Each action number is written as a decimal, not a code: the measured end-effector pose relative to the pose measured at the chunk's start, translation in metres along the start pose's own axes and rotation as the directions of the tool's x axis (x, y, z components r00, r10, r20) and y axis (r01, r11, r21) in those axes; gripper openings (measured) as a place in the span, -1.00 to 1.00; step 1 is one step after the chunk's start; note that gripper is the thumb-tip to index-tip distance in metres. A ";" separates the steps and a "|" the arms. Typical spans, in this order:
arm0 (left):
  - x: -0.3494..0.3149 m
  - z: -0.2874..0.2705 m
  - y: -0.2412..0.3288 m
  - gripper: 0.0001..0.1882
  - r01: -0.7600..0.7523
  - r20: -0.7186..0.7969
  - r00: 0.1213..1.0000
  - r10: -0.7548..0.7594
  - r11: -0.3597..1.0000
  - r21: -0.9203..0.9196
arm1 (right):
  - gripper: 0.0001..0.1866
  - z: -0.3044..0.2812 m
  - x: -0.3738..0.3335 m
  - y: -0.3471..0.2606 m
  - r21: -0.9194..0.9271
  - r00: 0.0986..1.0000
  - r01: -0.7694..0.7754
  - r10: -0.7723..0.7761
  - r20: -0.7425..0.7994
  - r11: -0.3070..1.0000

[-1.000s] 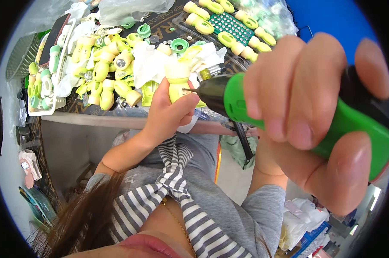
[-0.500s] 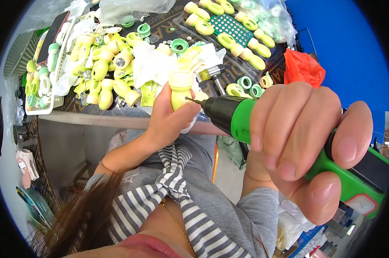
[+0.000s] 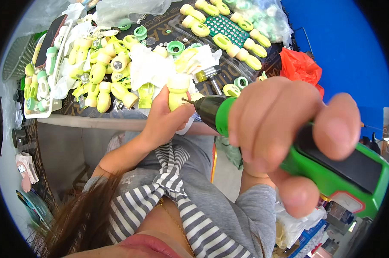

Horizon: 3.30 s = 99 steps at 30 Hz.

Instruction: The person assembles small plastic flashlights by combining flashlight casings, plastic lenses, batteries, and screws, then tests the assembled flashlights. The screws are fastened with an electric screwdriver.

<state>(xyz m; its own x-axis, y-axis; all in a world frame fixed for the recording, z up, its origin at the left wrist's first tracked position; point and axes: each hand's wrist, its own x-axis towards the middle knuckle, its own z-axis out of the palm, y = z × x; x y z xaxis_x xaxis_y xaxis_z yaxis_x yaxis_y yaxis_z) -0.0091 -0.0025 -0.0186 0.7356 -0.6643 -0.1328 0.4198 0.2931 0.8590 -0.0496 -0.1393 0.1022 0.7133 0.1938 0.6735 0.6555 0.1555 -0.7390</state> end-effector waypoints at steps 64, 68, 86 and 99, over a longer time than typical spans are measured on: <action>0.021 -0.021 0.013 -0.71 0.202 0.458 0.888 0.043 0.859 -0.471 | -0.63 -0.122 -0.148 -0.068 -0.161 0.616 -0.349 0.096 -0.782 0.923; 0.019 -0.018 0.015 -0.60 0.129 0.403 0.913 0.059 0.896 -0.425 | -0.64 -0.123 -0.149 -0.065 -0.155 0.621 -0.347 0.103 -0.777 0.925; 0.014 -0.027 0.010 -0.59 -0.016 0.310 0.947 0.085 0.975 -0.220 | -0.62 -0.127 -0.151 -0.058 -0.200 0.592 -0.356 0.055 -0.804 0.913; 0.007 -0.019 0.009 -0.51 -0.168 0.288 0.937 0.197 0.978 -0.123 | -0.59 -0.131 -0.150 -0.050 -0.157 0.616 -0.360 0.108 -0.781 0.920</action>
<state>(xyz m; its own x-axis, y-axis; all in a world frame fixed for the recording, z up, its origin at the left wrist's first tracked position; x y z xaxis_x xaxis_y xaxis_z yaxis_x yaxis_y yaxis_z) 0.0096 0.0089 -0.0214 0.6191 -0.7627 0.1869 0.3528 0.4828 0.8015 -0.1571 -0.3031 0.0407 0.7033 -0.6201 0.3476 0.3853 -0.0784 -0.9194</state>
